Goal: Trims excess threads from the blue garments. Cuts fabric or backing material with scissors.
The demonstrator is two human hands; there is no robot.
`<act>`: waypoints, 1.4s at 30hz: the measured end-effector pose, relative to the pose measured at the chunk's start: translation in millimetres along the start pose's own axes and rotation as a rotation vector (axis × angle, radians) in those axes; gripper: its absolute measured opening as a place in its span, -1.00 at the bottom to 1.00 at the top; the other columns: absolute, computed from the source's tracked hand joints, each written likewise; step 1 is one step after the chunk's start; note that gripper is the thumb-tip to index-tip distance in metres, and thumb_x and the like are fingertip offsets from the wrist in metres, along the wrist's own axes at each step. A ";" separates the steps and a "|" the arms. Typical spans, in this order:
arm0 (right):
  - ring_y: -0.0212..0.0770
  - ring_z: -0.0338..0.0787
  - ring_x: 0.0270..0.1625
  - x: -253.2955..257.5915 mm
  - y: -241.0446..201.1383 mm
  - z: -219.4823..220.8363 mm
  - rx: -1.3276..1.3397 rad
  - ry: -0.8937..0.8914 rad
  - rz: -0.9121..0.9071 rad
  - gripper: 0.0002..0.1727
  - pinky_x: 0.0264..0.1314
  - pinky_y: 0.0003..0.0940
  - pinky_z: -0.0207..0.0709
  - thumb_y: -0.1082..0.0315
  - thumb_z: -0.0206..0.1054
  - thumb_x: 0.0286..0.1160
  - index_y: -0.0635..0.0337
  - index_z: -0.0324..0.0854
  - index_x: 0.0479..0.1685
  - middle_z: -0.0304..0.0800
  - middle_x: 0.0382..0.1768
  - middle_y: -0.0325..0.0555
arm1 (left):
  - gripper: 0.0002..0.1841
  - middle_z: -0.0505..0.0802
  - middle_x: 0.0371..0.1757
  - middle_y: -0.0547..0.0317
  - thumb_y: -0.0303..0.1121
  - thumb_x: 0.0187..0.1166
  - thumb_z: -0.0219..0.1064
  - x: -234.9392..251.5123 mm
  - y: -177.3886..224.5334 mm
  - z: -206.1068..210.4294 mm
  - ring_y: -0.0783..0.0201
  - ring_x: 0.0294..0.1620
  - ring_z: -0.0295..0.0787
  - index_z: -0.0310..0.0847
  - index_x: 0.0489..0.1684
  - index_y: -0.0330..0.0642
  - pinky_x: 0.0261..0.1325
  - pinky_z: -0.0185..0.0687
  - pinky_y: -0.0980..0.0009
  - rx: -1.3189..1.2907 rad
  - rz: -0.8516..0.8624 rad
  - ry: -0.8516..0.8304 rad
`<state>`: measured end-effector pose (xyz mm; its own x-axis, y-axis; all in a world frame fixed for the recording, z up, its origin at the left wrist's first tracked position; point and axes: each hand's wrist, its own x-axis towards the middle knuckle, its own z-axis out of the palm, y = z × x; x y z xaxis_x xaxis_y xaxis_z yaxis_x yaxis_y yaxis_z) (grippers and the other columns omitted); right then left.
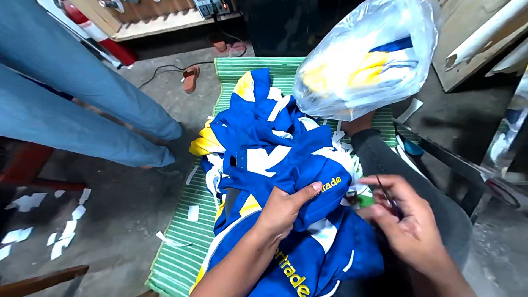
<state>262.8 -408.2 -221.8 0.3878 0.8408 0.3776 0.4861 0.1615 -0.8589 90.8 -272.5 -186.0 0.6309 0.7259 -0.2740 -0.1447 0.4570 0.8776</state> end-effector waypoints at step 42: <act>-0.48 0.72 -0.21 -28.9 2.8 13.5 -0.418 0.324 0.006 -0.67 -0.20 -0.68 0.49 0.13 0.56 0.39 0.26 0.86 -0.16 0.88 -0.23 -0.07 | -0.85 0.91 -0.22 0.13 -0.71 0.49 0.33 -4.7 -31.9 10.6 0.37 -0.13 0.88 0.70 -0.13 -0.31 0.13 0.81 0.37 -0.015 0.064 0.025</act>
<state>242.3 -425.0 -239.8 0.5819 0.6275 0.5173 0.7280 -0.1184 -0.6752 100.5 -295.9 -208.5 0.6008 0.7664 -0.2273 -0.1957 0.4167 0.8877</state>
